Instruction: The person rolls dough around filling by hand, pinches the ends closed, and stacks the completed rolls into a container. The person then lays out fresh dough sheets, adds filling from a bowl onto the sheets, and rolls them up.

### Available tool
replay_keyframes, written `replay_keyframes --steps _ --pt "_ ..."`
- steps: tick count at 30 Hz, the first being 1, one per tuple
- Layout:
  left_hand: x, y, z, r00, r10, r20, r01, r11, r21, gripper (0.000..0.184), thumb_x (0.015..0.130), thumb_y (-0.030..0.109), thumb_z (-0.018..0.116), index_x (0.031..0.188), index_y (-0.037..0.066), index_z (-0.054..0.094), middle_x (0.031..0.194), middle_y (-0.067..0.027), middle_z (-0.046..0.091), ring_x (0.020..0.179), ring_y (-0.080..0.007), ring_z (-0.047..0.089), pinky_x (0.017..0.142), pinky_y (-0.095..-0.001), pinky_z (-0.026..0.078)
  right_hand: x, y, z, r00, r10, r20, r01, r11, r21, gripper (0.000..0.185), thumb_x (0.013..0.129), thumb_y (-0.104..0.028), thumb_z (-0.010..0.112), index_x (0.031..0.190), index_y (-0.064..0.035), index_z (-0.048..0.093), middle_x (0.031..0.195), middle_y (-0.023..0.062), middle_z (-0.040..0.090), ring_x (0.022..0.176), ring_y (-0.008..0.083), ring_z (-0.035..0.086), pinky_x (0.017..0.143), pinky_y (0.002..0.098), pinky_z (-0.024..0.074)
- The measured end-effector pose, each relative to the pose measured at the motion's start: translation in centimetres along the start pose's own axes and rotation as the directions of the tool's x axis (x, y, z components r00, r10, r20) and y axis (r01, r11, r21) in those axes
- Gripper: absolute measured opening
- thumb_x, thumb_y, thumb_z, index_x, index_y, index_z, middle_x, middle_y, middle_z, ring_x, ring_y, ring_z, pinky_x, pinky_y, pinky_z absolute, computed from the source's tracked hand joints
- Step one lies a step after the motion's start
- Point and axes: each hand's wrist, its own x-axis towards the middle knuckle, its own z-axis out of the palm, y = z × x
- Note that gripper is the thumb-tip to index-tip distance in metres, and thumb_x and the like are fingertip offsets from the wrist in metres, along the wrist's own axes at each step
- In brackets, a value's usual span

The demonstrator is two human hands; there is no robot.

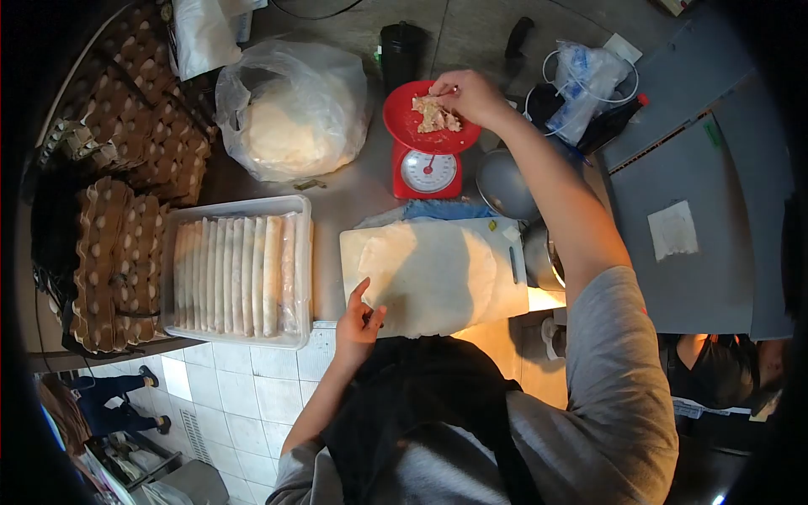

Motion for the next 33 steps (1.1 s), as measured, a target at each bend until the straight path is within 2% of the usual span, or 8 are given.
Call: replay_keyframes --steps 11,16,19,25,26,28,29,33 --pt "0.3 1.6 0.0 0.998 -0.006 0.069 0.010 0.998 -0.058 0.058 0.091 0.018 0.064 0.143 0.007 0.041 0.061 -0.0044 0.057 0.056 -0.0141 0.055 0.059 -0.0281 0.046 -0.6 -0.7 5.7 0.938 0.328 -0.116 -0.345 0.829 -0.441 0.086 0.074 -0.049 0.076 0.143 -0.0080 0.044 0.140 0.0211 0.047 0.127 0.0360 0.049 0.103 0.0396 0.0429" --pt "0.2 1.8 -0.3 0.998 -0.017 0.067 0.018 1.000 -0.021 0.057 0.091 0.018 0.065 0.142 0.008 0.042 0.063 -0.0052 0.058 0.059 -0.0147 0.058 0.060 -0.0286 0.046 0.1 -1.7 6.4 0.946 0.306 0.104 -0.270 0.925 -0.268 0.047 0.078 -0.012 0.076 0.122 -0.0070 0.058 0.124 0.0120 0.060 0.109 0.0239 0.062 0.088 0.0362 0.0519" --pt "0.7 0.9 -0.7 0.997 -0.025 0.074 0.026 1.000 -0.010 0.059 0.090 0.018 0.067 0.142 0.008 0.042 0.064 -0.0052 0.058 0.060 -0.0149 0.058 0.060 -0.0290 0.047 -3.4 -4.0 3.7 0.938 0.242 0.246 -0.330 0.840 0.430 0.047 0.079 -0.007 0.074 0.123 -0.0073 0.058 0.116 0.0072 0.063 0.105 0.0186 0.063 0.085 0.0328 0.0528" --pt "3.4 2.2 -0.5 0.981 0.189 0.053 -0.189 0.982 0.003 0.076 0.076 0.017 0.080 0.142 0.009 0.043 0.094 -0.0110 0.060 0.081 -0.0222 0.062 0.073 -0.0337 0.051 -17.0 -4.9 7.2 0.903 -0.111 0.416 -0.006 0.962 0.271 0.066 0.067 0.005 0.072 0.129 -0.0087 0.055 0.120 0.0087 0.057 0.109 0.0215 0.058 0.092 0.0336 0.0475" --pt "4.3 2.6 0.1 0.945 0.325 0.048 -0.327 0.942 0.069 0.079 0.073 0.018 0.082 0.142 0.009 0.042 0.101 -0.0125 0.059 0.088 -0.0250 0.062 0.079 -0.0356 0.051 -19.0 -6.2 7.8 0.862 0.078 0.500 -0.281 0.896 0.343 0.064 0.067 0.004 0.071 0.128 -0.0078 0.055 0.114 0.0095 0.057 0.104 0.0229 0.058 0.086 0.0335 0.0481" --pt "6.0 3.2 1.4 0.911 0.381 0.156 -0.403 0.903 0.147 0.088 0.066 0.018 0.085 0.142 0.010 0.042 0.124 -0.0165 0.053 0.117 -0.0347 0.053 0.100 -0.0421 0.045 -23.3 -4.1 11.6 0.928 0.121 0.352 -0.249 0.905 0.344 0.061 0.067 0.003 0.073 0.125 -0.0069 0.055 0.108 0.0109 0.056 0.100 0.0254 0.059 0.081 0.0341 0.0489" --pt "6.5 3.3 2.4 0.888 0.422 0.181 -0.451 0.875 0.174 0.089 0.065 0.016 0.085 0.142 0.010 0.042 0.127 -0.0165 0.052 0.119 -0.0346 0.051 0.100 -0.0413 0.045 -24.7 -4.3 12.0 0.993 0.023 0.118 -0.052 0.967 0.251 0.059 0.068 0.002 0.074 0.123 -0.0063 0.054 0.104 0.0123 0.055 0.096 0.0272 0.060 0.081 0.0331 0.0502" --pt "8.0 3.1 5.9 0.817 0.506 0.278 -0.562 0.805 0.187 0.082 0.065 0.011 0.083 0.139 0.008 0.048 0.134 -0.0171 0.052 0.125 -0.0350 0.050 0.101 -0.0406 0.045 -28.7 -3.6 13.5 0.994 0.103 -0.047 -0.087 0.959 0.270 0.047 0.071 -0.001 0.075 0.115 -0.0058 0.060 0.113 0.0126 0.060 0.104 0.0299 0.061 0.085 0.0365 0.0506"
